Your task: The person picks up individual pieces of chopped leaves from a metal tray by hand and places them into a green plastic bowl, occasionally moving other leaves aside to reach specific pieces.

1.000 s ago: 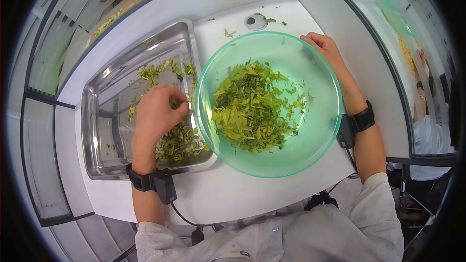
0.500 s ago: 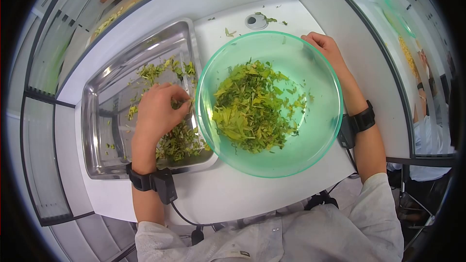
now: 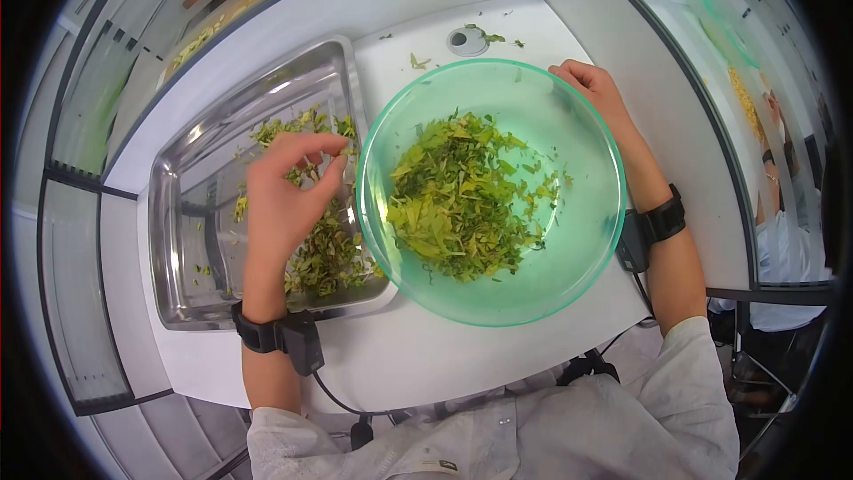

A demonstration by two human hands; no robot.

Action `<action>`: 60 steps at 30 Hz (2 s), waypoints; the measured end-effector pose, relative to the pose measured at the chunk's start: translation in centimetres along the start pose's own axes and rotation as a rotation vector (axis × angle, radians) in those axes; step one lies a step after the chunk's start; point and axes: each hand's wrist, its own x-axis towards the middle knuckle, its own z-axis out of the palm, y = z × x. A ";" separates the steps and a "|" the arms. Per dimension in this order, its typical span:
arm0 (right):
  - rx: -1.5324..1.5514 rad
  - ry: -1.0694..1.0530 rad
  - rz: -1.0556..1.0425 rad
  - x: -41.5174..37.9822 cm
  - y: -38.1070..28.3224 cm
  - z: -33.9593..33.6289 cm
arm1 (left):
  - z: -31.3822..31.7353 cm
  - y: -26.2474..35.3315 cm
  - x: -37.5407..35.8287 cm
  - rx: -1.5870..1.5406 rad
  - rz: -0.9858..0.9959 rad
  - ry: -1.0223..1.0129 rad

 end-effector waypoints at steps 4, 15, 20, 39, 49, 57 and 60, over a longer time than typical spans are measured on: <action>0.012 -0.006 0.013 0.0 -0.1 0.1 | -0.2 0.2 0.0 -0.033 0.064 -0.023; 0.017 -0.012 0.003 0.0 0.2 0.0 | -0.3 0.1 -0.1 -0.116 0.100 -0.003; 0.025 -0.005 0.003 -0.1 -0.1 0.1 | -0.3 0.3 -0.1 -0.131 0.094 0.005; 0.029 -0.017 0.016 -0.2 -0.6 0.1 | -0.4 0.5 0.0 -0.227 0.150 -0.084; 0.020 -0.013 0.000 -0.1 -0.1 0.0 | -0.3 0.4 -0.3 -0.237 0.092 -0.076; 0.017 -0.009 -0.002 0.1 0.3 0.1 | -0.5 0.4 -0.4 -0.253 0.099 -0.084; 0.018 -0.006 0.001 0.0 -0.1 0.1 | -0.4 0.6 -0.2 -0.282 0.082 -0.093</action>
